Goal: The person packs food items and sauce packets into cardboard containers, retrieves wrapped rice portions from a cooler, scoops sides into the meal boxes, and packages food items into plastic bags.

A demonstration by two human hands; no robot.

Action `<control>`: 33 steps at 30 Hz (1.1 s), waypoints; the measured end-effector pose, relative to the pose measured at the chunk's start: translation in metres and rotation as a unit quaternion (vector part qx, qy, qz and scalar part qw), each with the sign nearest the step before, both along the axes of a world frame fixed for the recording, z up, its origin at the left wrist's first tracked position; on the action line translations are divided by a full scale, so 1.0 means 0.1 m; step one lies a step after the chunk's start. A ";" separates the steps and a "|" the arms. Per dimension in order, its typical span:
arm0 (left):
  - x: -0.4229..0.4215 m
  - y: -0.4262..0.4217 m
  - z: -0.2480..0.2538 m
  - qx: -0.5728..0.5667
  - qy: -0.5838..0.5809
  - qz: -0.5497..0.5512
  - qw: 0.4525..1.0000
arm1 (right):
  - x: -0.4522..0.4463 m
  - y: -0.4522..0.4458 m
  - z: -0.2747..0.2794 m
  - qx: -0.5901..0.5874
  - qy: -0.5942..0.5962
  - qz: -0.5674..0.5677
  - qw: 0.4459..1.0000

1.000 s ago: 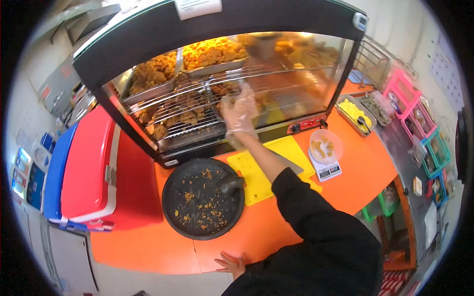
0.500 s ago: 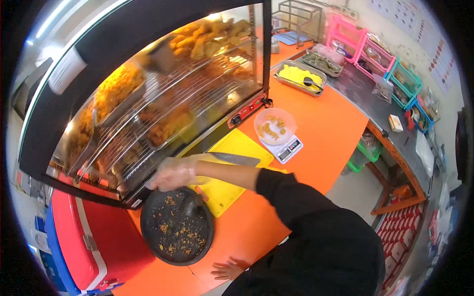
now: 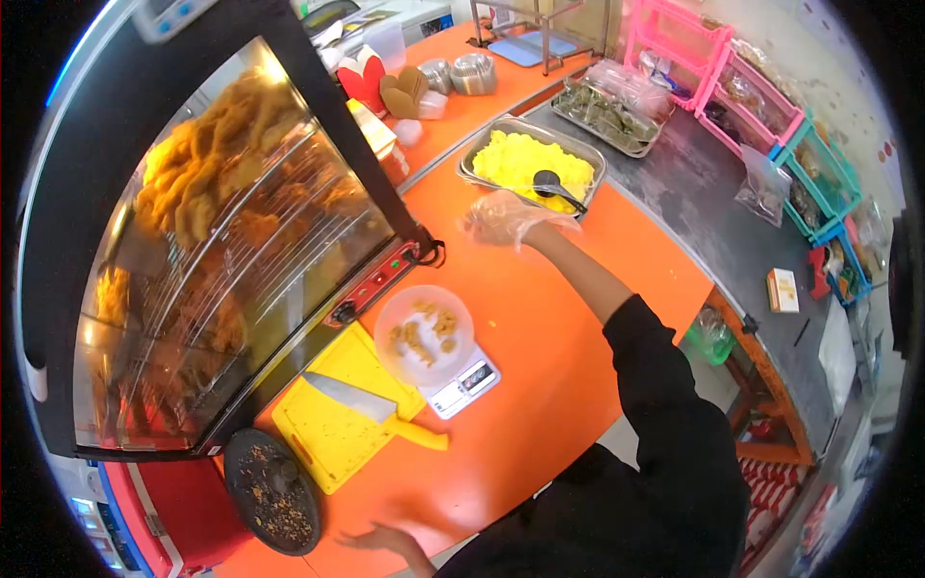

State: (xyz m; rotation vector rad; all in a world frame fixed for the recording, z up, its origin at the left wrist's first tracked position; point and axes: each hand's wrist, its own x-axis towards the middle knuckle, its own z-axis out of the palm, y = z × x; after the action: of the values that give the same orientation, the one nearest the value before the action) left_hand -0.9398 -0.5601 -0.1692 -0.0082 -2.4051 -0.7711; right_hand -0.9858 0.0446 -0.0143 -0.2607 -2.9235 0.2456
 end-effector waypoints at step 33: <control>-1.12 5.60 2.04 -0.099 -0.096 -0.455 0.880 | -3.46 1.91 -0.37 0.064 0.285 0.149 0.945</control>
State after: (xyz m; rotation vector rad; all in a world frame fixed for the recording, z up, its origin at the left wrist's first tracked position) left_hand -1.0518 -0.0006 0.0344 -1.2745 -2.6088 -0.9292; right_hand -1.3313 0.2358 -0.0514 0.2404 -2.3729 0.1399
